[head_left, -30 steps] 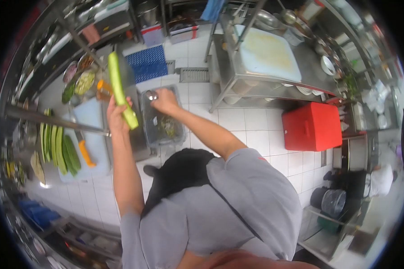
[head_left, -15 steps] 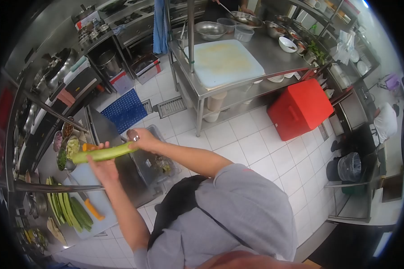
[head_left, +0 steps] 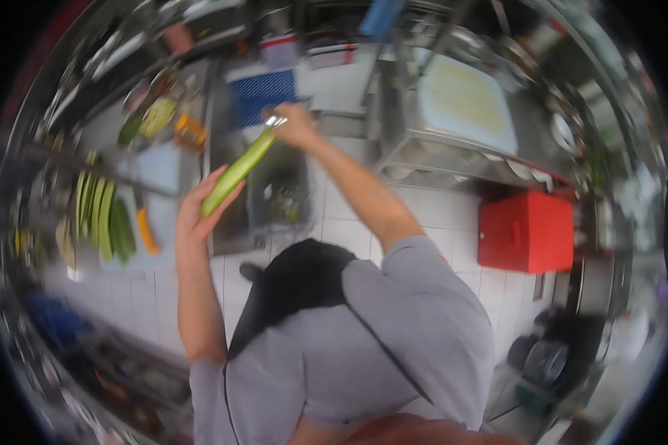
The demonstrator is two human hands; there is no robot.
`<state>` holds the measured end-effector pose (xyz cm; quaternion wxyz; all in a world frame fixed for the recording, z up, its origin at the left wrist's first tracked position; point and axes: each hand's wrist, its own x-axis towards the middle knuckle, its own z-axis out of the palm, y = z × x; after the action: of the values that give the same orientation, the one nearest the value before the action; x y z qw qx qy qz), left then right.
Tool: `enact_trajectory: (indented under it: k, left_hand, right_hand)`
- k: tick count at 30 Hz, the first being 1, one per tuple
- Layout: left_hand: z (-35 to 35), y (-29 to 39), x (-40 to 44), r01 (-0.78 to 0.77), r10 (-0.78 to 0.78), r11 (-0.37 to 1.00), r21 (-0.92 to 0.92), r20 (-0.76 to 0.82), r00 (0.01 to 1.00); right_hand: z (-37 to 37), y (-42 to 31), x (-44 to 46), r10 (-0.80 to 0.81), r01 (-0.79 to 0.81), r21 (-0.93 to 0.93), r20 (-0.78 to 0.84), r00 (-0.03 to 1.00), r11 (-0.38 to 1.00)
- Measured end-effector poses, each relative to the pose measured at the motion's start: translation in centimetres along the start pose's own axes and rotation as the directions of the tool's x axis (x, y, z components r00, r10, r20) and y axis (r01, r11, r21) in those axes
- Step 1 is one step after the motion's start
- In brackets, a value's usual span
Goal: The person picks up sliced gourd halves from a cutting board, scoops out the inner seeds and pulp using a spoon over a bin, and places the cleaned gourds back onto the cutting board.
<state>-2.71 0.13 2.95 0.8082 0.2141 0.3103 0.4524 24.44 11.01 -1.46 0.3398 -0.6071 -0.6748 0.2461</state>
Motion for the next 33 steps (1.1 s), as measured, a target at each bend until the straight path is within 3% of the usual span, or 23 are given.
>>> enact_trajectory:
  k: [1,2,3,4,5,8,10,15,19,22,26,29,32,33]
  left_hand:
    - [-0.3,-0.3,0.1,-0.012,0.014,0.999,-0.049,0.039,0.999]
    - [-0.5,-0.6,0.4,-0.022,0.030,0.995,-0.094,0.087,0.996]
    - [-0.6,-0.9,0.8,-0.046,0.052,0.993,-0.113,0.057,0.997]
    - [-0.7,-1.2,1.1,-0.062,0.068,0.990,-0.129,0.037,0.997]
    - [-1.0,-1.5,1.3,-0.094,0.096,0.982,-0.164,0.003,0.995]
    - [-1.4,-2.3,2.7,-0.164,0.159,0.961,-0.221,-0.040,0.986]
    - [-1.2,-2.6,3.2,-0.195,0.189,0.956,-0.219,-0.049,0.981]
    - [0.9,-3.6,3.6,-0.231,0.229,0.971,-0.056,-0.032,0.973]
    - [1.0,-3.7,4.9,-0.288,0.292,0.956,0.057,-0.085,0.953]
    - [0.8,-3.7,5.2,-0.293,0.295,0.955,0.039,-0.199,0.935]
    - [1.3,-3.5,6.0,-0.332,0.330,0.943,0.027,-0.207,0.921]
    - [0.6,-3.5,6.4,-0.269,0.250,0.961,-0.055,-0.229,0.941]
    - [1.1,-4.1,6.8,-0.336,0.323,0.942,-0.006,-0.250,0.913]
    - [1.5,-4.1,7.1,-0.347,0.347,0.937,0.044,-0.248,0.905]
  right_hand:
    - [0.6,0.6,0.5,0.074,-0.080,-0.070,-0.079,0.994,0.994]
    - [0.1,0.2,1.1,0.142,-0.141,0.021,-0.040,0.989,0.990]
    - [0.4,1.1,1.6,0.003,-0.013,-0.081,-0.120,0.993,0.997]
    - [-0.3,-0.4,1.1,0.045,-0.053,-0.085,-0.091,0.995,0.995]
    - [-0.4,-0.7,0.6,-0.064,0.051,-0.122,-0.101,0.993,0.991]
    - [-1.0,-3.8,-1.5,-0.098,0.134,-0.292,0.132,0.986,0.947]
    - [-0.5,-4.7,-1.5,-0.119,0.181,-0.383,0.181,0.976,0.906]
    - [-0.8,-6.2,0.0,-0.251,0.306,-0.568,0.174,0.952,0.764]
    - [0.6,-9.1,-3.5,-0.395,0.474,-0.526,0.263,0.880,0.706]
    - [2.0,-9.9,-5.0,-0.473,0.581,-0.475,0.338,0.814,0.661]
    - [2.4,-9.2,-4.0,-0.501,0.532,-0.465,0.202,0.842,0.708]
    - [3.0,-10.8,-7.4,-0.496,0.598,-0.514,0.337,0.800,0.614]
    - [1.3,-10.9,-5.8,-0.382,0.509,-0.435,0.349,0.856,0.743]
    - [0.9,-10.6,-5.0,-0.430,0.546,-0.402,0.347,0.834,0.736]
